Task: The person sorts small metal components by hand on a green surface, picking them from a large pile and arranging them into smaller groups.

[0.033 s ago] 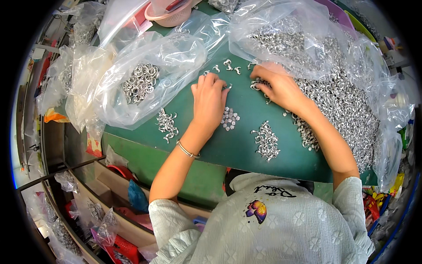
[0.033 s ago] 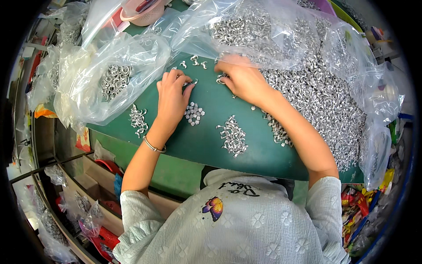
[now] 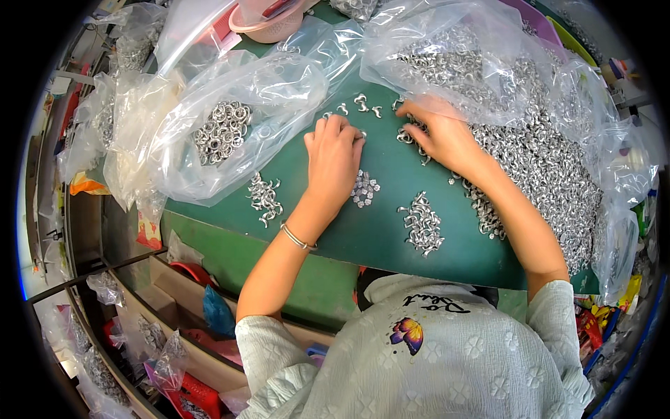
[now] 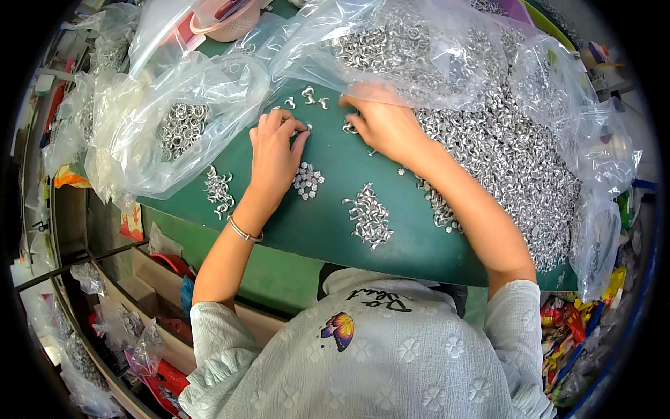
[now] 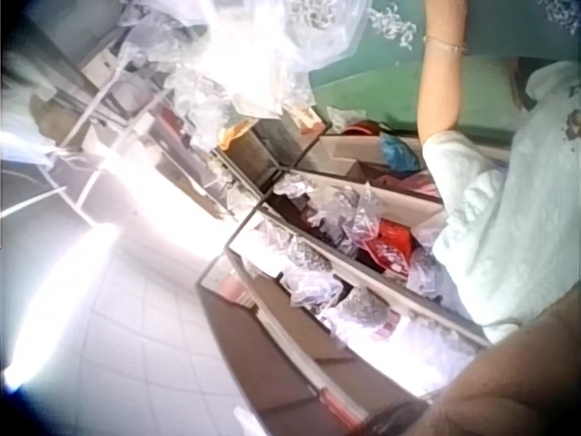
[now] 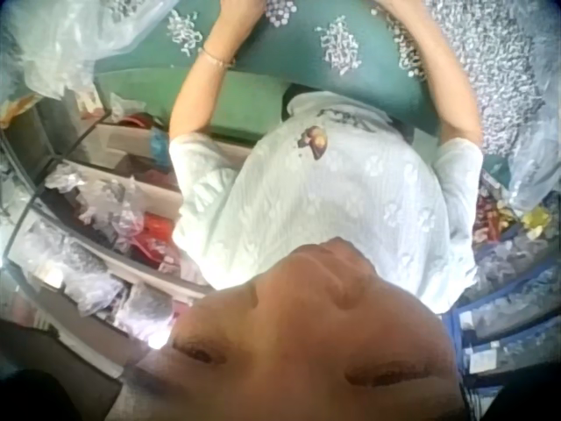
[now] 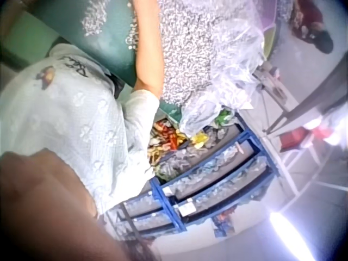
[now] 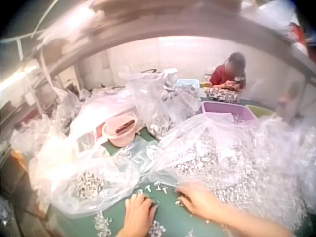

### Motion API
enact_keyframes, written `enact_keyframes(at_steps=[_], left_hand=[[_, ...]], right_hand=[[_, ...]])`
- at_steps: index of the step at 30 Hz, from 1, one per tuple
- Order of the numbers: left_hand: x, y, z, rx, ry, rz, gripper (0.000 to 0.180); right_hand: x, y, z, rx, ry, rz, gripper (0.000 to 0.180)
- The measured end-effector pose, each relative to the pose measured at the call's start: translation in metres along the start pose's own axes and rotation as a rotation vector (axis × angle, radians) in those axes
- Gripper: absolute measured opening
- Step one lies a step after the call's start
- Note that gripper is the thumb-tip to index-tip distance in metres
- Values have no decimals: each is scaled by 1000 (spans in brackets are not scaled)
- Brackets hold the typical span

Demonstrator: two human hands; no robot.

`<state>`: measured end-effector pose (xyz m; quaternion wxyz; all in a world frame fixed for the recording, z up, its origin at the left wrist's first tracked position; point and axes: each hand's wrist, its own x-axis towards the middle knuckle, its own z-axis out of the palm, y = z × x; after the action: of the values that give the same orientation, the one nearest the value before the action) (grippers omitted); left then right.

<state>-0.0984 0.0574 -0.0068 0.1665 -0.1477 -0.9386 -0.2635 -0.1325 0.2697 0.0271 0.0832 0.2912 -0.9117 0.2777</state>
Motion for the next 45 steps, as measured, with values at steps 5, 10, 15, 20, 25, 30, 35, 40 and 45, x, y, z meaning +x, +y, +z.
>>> enact_keyframes(at_steps=[5,10,15,20,25,30,35,40,45], left_hand=[[6,-5,-2,105,56,-48,11],[-9,-2,-24,-99,229,-43,14],[-23,6,-26,-171,198,-98,13],[-40,12,-34,-255,106,-132,17],[-41,18,-34,-274,79,-127,13],[-43,21,-33,-300,54,-118,13],[-47,39,-24,-310,-2,-51,13],[-54,59,-9,-378,-77,3,14],[-57,70,1,-382,-161,51,13]], right_hand=[[27,-9,40,-142,-90,48,24],[30,-12,49,19,-4,2,23],[46,-2,73,-140,90,43,26],[28,-14,50,33,-28,-21,21],[34,-11,53,-75,-95,-106,13],[44,-18,54,32,-92,-38,11],[1,-1,20,-195,-101,-129,27],[-32,2,-9,-102,-138,-75,37],[-22,-4,6,-42,-81,-111,39]])
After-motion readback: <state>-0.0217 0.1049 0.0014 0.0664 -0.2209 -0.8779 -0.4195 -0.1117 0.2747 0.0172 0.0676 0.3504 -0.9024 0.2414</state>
